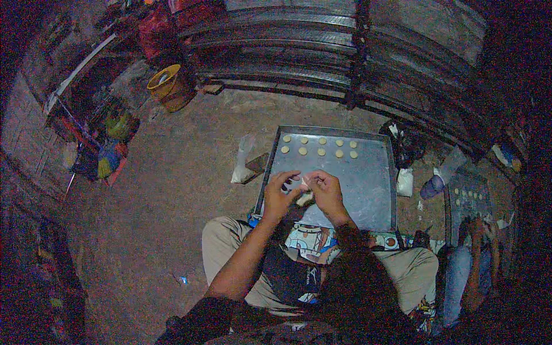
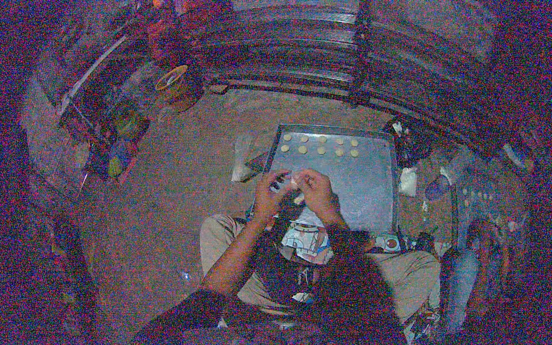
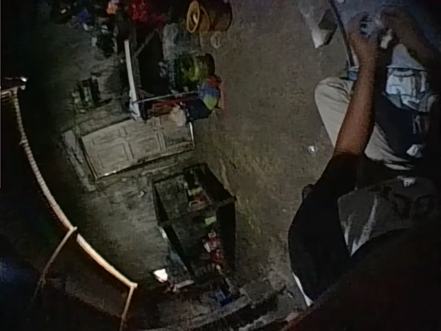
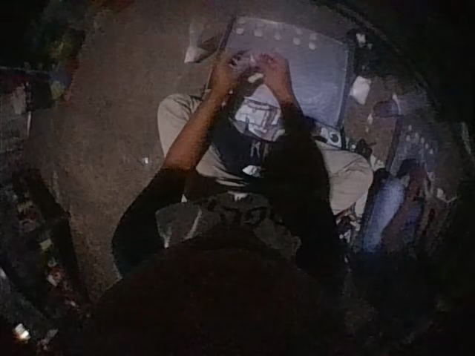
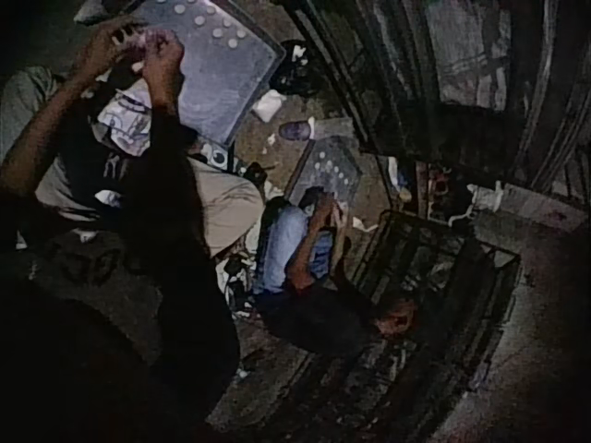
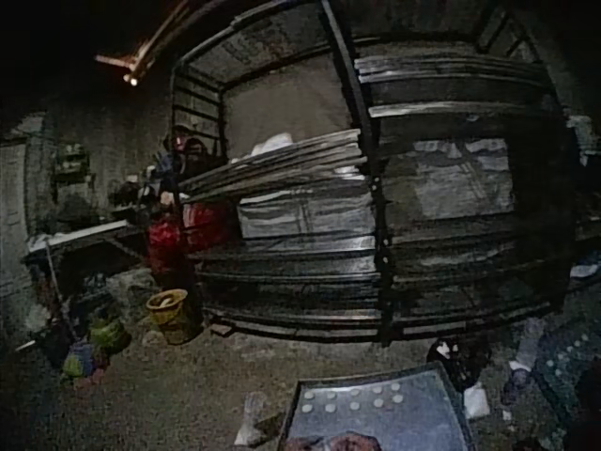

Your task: The person forms small dough rounds by hand and places them onto a metal tray.

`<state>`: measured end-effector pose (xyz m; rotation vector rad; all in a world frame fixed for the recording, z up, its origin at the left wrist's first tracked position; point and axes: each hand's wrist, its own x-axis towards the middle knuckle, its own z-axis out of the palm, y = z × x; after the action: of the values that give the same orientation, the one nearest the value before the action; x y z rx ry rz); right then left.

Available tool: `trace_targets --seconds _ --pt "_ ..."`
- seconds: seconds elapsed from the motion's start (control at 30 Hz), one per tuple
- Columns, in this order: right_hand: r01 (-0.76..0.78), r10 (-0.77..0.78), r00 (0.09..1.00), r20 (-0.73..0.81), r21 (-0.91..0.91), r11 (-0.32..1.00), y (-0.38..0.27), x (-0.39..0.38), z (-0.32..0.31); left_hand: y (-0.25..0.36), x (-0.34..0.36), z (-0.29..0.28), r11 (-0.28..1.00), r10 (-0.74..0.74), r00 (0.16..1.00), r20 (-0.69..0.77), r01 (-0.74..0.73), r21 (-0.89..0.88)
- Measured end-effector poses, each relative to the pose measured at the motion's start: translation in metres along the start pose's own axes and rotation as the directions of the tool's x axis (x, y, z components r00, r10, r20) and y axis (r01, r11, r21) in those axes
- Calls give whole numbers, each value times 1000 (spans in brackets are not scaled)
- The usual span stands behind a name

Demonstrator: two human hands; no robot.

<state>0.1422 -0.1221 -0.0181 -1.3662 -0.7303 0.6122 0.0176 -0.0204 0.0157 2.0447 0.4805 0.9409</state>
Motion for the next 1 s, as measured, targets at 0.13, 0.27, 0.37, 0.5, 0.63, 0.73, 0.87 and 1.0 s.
trace_targets --seconds 0.13,0.27,0.37,0.5,0.63,0.73,0.87,1.0 --pt "-28 19 998 -54 -186 982 9 5 0 -7 -4 4 999 -11 994 107 14 -33" --pt "93 -100 995 -13 -283 954 -22 -5 4 -24 -4 7 994 -83 993 81 88 -69" --pt "316 -320 944 80 -498 807 -10 -3 6 -34 1 5 978 -173 984 36 176 -116" --pt "285 -247 958 143 -473 833 -34 -11 16 -50 2 4 990 -38 998 -45 32 -136" --pt "258 -197 965 173 -502 826 -52 -14 12 -45 0 2 995 -67 998 0 67 -73" --pt "294 -237 956 175 -522 800 -43 -12 4 -20 -1 1 985 100 992 -78 -87 148" --pt "342 -263 938 225 -491 801 -53 -12 2 -12 -1 4 966 176 976 -127 -146 213" --pt "327 -182 928 326 -475 817 -59 -13 -2 -21 -2 1 964 189 977 -97 -166 206"
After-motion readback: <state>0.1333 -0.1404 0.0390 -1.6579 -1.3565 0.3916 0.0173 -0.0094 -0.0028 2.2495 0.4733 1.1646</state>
